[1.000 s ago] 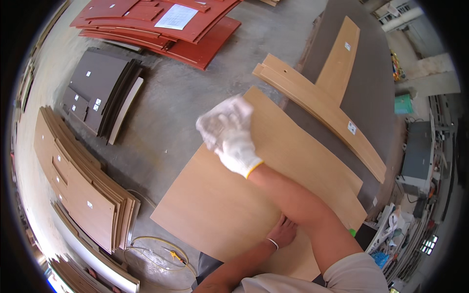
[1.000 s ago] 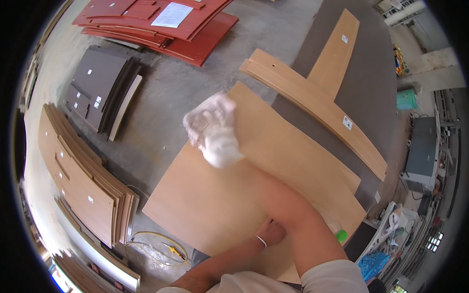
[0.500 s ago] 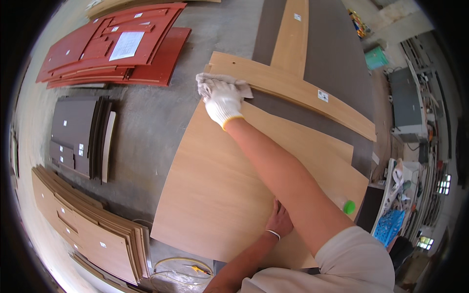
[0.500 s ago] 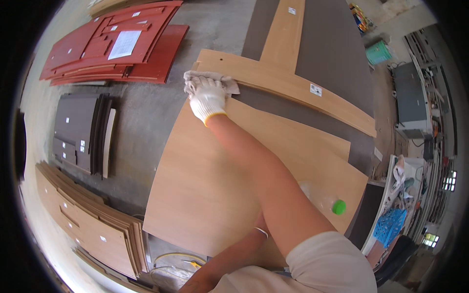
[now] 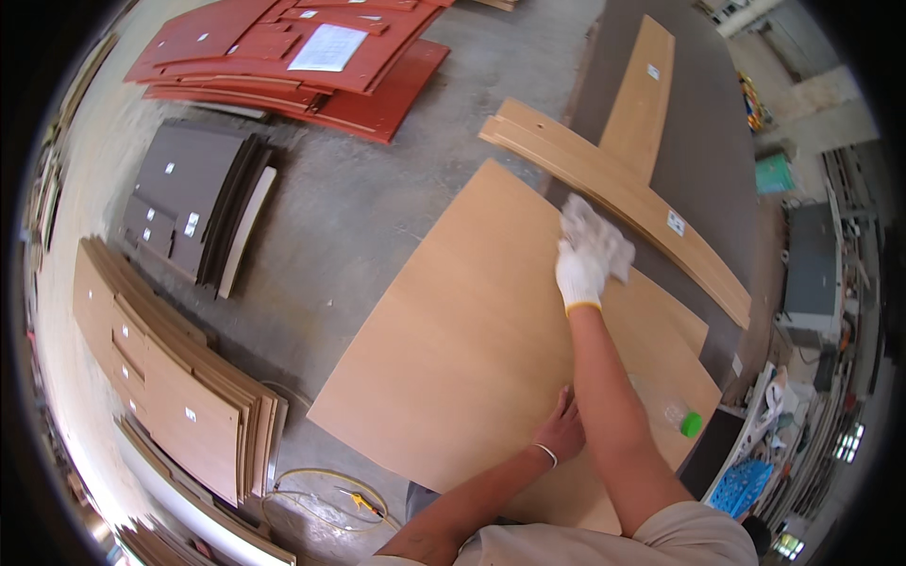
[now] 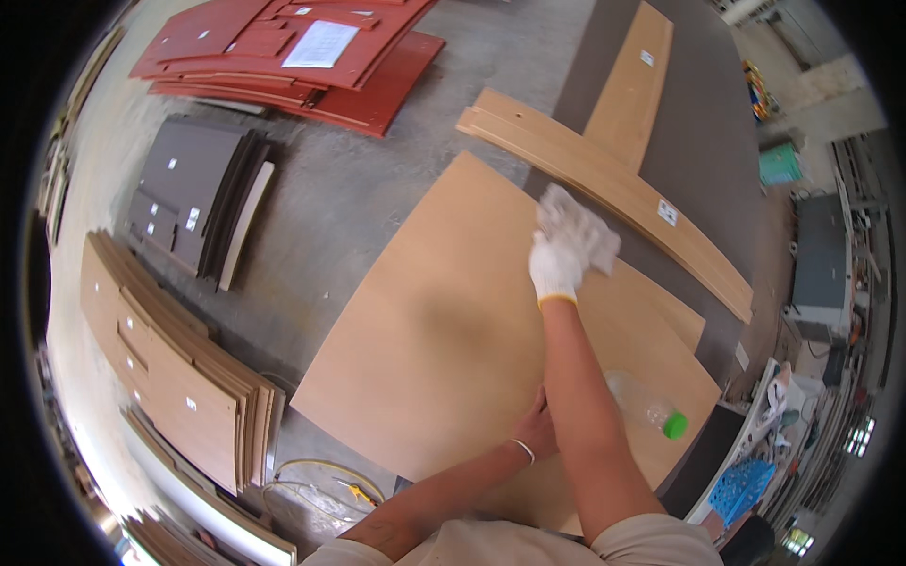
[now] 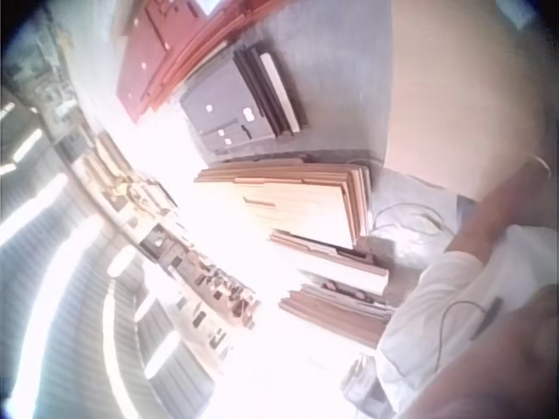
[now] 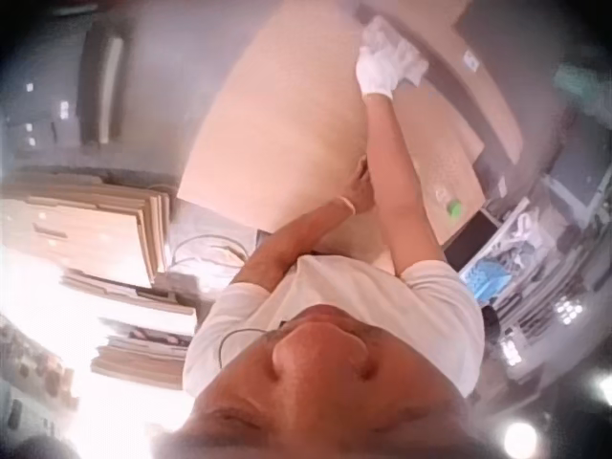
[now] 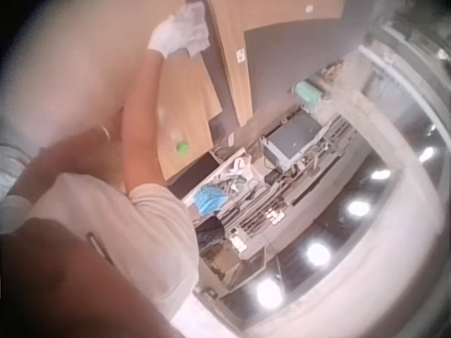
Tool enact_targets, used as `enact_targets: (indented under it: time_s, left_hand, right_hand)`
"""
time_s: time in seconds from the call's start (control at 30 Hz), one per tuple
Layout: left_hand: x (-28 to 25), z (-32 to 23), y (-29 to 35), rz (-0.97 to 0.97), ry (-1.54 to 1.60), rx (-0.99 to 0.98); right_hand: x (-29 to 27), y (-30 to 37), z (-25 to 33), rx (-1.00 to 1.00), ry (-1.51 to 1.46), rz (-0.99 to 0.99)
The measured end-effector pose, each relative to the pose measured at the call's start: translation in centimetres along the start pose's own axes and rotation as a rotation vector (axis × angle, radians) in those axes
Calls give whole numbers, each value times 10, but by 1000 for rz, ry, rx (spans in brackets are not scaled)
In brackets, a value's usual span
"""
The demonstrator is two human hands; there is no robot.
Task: The person wipes a large wooden panel with a cloth, applies liquid from a bottle, and uses a blue scraper tool to smooth the surface. The person handles multiple panels, moving them between stacks and the workbench, and continues wiping and scraping the panel surfaces.
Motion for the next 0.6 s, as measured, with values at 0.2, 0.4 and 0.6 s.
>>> enact_targets:
  time_s: [0.2, 0.4, 0.6]
  left_hand:
    - [-29, -7, 3, -19, -97, -7]
    - [-10, -4, 9, -101, 242, -40]
    - [59, -4, -24, -511, -498, -291]
  right_hand:
    - [-27, -72, 128, -209, -134, -169]
    - [-25, 55, 170, -884, -194, -169]
    - [-51, 250, 261, -1510, -324, 325]
Point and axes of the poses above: each hand's wrist, its own y-axis away from the middle knuckle, its own x-axis out of the palm, z = x × y, the point moved 2 cm from there along -y, towards the middle knuckle, and after that the axes turned 3 degrees about -x, right-handed, at the moved point
